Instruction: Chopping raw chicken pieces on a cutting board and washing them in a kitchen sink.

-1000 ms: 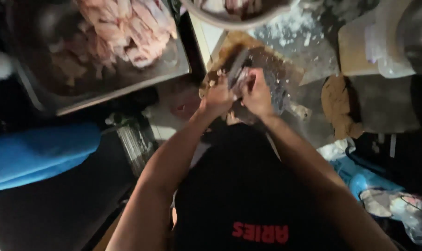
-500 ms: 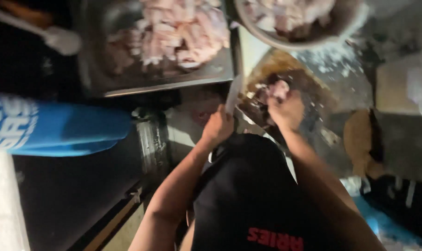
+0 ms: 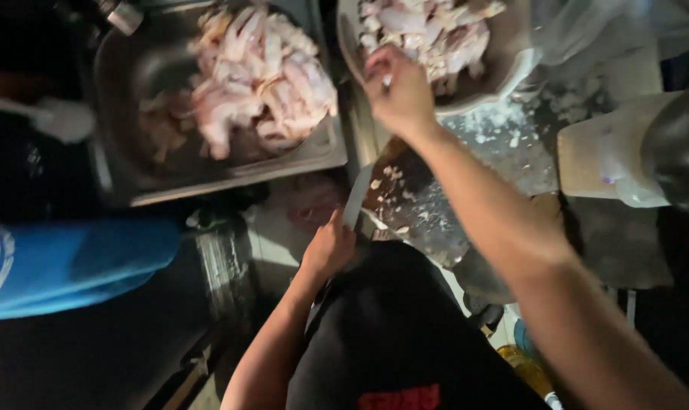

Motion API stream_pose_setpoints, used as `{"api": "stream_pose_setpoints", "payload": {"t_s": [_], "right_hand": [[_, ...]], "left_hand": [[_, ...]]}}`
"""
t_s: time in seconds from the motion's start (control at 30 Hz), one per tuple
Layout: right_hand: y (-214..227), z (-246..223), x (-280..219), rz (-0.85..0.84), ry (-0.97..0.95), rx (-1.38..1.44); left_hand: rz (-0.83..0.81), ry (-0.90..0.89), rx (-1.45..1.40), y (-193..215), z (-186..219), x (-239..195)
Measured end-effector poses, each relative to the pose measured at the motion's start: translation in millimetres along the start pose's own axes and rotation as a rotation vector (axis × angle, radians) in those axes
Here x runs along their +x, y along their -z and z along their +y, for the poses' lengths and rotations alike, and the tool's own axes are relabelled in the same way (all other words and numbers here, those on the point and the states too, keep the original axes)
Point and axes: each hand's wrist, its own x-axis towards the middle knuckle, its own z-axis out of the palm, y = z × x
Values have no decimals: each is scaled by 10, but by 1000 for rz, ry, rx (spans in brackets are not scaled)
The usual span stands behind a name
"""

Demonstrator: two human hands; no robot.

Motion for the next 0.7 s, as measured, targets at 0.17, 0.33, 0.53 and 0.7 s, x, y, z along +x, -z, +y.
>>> {"api": "stream_pose_setpoints", "payload": {"t_s": [0.17,0.33,0.53,0.7], "right_hand": [[726,748,809,-381,-364,-1335],[1068,2547,944,-179,-450,-1048],[1521,1920,618,-114,-576,-1021],[1692,1180,-471,301,-209,-283]], "left_hand": [[23,154,-21,199,148,-289],[59,192,-51,184,-1,-368],[1,208,-44,268,148,-305],[-33,122,-26,295,329,-124]]}}
